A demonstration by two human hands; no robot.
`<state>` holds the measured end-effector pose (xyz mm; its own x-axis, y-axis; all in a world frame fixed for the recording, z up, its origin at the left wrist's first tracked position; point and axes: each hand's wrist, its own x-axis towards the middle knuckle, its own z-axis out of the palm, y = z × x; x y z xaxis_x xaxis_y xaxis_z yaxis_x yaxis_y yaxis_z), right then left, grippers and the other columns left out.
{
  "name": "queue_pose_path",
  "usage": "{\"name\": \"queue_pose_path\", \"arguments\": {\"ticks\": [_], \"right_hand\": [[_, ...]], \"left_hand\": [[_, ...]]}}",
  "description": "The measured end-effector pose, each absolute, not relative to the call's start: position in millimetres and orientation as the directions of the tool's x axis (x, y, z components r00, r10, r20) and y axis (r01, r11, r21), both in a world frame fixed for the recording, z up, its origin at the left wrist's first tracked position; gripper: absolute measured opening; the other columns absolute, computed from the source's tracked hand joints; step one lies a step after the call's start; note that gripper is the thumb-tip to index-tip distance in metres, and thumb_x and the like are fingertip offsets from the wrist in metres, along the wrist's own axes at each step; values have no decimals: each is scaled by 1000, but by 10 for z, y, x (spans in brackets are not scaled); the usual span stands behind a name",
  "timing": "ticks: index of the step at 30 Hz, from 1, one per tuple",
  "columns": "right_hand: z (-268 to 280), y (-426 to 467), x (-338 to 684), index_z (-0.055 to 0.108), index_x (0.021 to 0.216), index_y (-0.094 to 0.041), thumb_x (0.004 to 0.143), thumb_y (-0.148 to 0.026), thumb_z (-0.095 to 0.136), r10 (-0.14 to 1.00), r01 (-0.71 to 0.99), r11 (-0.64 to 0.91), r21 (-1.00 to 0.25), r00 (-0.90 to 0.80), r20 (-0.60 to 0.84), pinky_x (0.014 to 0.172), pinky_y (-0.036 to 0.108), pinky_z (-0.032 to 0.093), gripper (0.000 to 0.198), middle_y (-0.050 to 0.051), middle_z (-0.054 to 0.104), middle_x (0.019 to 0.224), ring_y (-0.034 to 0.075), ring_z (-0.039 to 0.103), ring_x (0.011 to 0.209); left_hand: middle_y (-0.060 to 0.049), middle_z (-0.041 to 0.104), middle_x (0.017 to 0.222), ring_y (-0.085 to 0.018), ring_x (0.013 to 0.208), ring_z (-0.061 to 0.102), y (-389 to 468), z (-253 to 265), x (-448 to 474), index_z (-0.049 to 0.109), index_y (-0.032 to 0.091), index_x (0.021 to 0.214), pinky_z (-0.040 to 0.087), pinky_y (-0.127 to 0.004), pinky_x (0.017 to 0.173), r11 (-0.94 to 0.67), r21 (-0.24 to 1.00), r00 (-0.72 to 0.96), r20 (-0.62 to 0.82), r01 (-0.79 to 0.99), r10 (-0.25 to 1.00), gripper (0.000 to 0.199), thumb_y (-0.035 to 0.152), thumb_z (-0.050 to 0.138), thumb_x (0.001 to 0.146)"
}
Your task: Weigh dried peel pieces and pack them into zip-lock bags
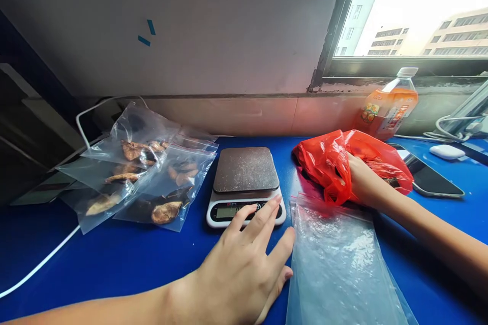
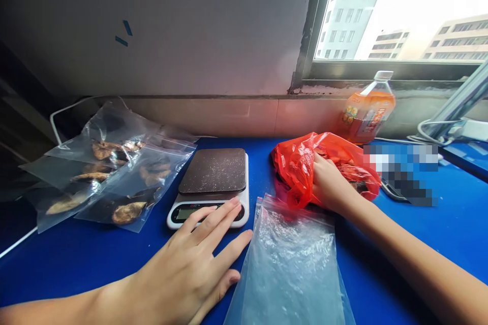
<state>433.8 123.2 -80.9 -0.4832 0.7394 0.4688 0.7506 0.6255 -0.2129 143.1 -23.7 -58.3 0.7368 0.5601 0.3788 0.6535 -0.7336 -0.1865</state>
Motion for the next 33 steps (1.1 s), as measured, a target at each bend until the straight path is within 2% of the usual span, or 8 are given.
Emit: {"name": "queue_pose_path", "arguments": {"ticks": [8, 12, 15, 18, 21, 24, 29, 33], "right_hand": [[-805, 1221, 4345, 64, 94, -22, 89, -38, 46, 736, 756, 621, -206, -473, 484, 83, 48, 53, 25, 13, 68, 99, 31, 64, 89], [-824, 1227, 4353, 66, 94, -21, 89, -38, 45, 718, 741, 641, -197, -490, 494, 79, 51, 54, 27, 14, 70, 97, 33, 65, 89], [-846, 1240, 4357, 67, 91, -22, 89, -39, 45, 712, 737, 645, -201, -485, 507, 76, 51, 55, 29, 14, 70, 97, 34, 66, 87], [-849, 1242, 4357, 68, 87, -21, 89, -40, 46, 718, 739, 641, -208, -480, 505, 75, 51, 55, 29, 14, 70, 94, 34, 65, 86], [-825, 1234, 4351, 69, 88, -21, 88, -40, 47, 725, 739, 639, -213, -487, 486, 79, 50, 54, 28, 13, 70, 96, 33, 65, 88], [-806, 1227, 4336, 69, 89, -21, 89, -39, 48, 732, 740, 636, -218, -490, 473, 80, 50, 53, 28, 13, 70, 97, 33, 64, 88], [-796, 1198, 4298, 67, 87, -22, 89, -37, 48, 722, 733, 644, -220, -487, 491, 77, 45, 54, 24, 11, 67, 93, 29, 63, 85], [-666, 1186, 4332, 56, 73, -22, 87, -29, 51, 650, 723, 659, -208, -407, 642, 70, 37, 53, 16, 10, 58, 90, 24, 58, 80]], "left_hand": [[-21, 71, 110, -35, 133, 50, -282, -507, 1493, 67, 10, 98, 48, -45, 102, -755, -16, 719, 319, 655, 617, 26, 28, 48, 95], [-24, 58, 137, -36, 143, 39, -258, -510, 1454, 57, 9, 121, 39, -58, 110, -750, 90, 696, 313, 656, 646, 39, 37, 53, 94], [-20, 55, 141, -35, 138, 45, -154, -422, 1260, 46, 16, 134, 42, -59, 108, -714, 196, 591, 439, 672, 677, 49, 45, 53, 95], [-17, 63, 127, -30, 115, 63, 22, -284, 900, 47, 19, 130, 55, -47, 93, -436, 484, 179, 489, 759, 854, 50, 55, 46, 95], [-14, 70, 112, -30, 98, 70, 238, -212, 551, 52, 19, 121, 56, -49, 89, -25, 697, -82, 120, 716, 989, 61, 69, 44, 87], [-18, 67, 126, -32, 105, 69, 427, -233, 415, 48, 17, 134, 53, -51, 96, 73, 735, -41, -62, 674, 997, 80, 77, 45, 80], [-18, 63, 134, -32, 119, 63, 618, -281, 533, 50, 15, 136, 52, -46, 100, -12, 757, 66, -42, 653, 997, 85, 79, 39, 82], [-17, 61, 138, -33, 126, 58, 590, -318, 631, 54, 16, 133, 51, -45, 103, -64, 749, 119, -20, 659, 993, 76, 73, 44, 84]]}}
